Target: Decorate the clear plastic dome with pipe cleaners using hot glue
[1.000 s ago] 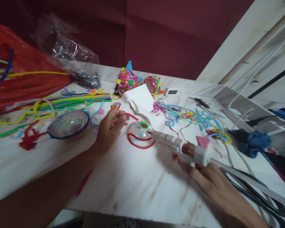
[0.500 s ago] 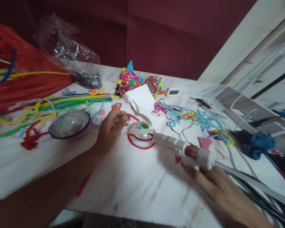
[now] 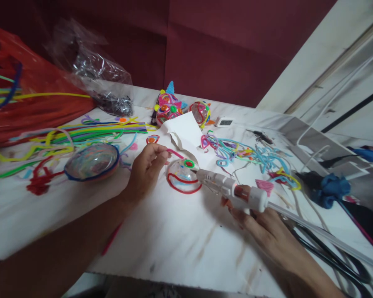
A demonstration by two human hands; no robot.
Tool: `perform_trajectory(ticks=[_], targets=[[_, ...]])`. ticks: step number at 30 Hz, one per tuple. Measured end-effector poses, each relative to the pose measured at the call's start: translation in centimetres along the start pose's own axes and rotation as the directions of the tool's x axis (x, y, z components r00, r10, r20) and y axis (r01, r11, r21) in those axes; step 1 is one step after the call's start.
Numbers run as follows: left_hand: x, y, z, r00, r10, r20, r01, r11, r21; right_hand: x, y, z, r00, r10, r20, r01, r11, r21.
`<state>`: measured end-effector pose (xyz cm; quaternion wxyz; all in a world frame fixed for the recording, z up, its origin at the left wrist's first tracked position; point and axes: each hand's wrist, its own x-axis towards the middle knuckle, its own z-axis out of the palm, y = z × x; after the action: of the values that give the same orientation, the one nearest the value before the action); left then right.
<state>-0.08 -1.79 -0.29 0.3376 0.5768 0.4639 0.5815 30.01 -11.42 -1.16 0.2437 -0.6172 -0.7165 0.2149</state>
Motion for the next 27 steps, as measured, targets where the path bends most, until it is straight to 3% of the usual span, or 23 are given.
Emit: perform_trajectory(ticks=[6, 18, 27], targets=[[-0.04, -0.16, 0.02, 1.000, 0.003, 0.003, -0.003, 1.000, 0.003, 0.64, -0.82, -0.29, 0.997, 0.037, 0.073, -0.040, 0.998, 0.045], [0.00, -0.11, 0.02, 1.000, 0.001, 0.015, -0.001, 1.000, 0.008, 0.85, -0.75, -0.47, 0.995, 0.013, 0.101, -0.016, 0.999, 0.034], [0.00, -0.05, 0.06, 1.000, 0.002, 0.006, -0.002, 1.000, -0.012, 0.44, -0.20, -0.32, 0.997, 0.058, 0.056, -0.058, 0.998, -0.007]])
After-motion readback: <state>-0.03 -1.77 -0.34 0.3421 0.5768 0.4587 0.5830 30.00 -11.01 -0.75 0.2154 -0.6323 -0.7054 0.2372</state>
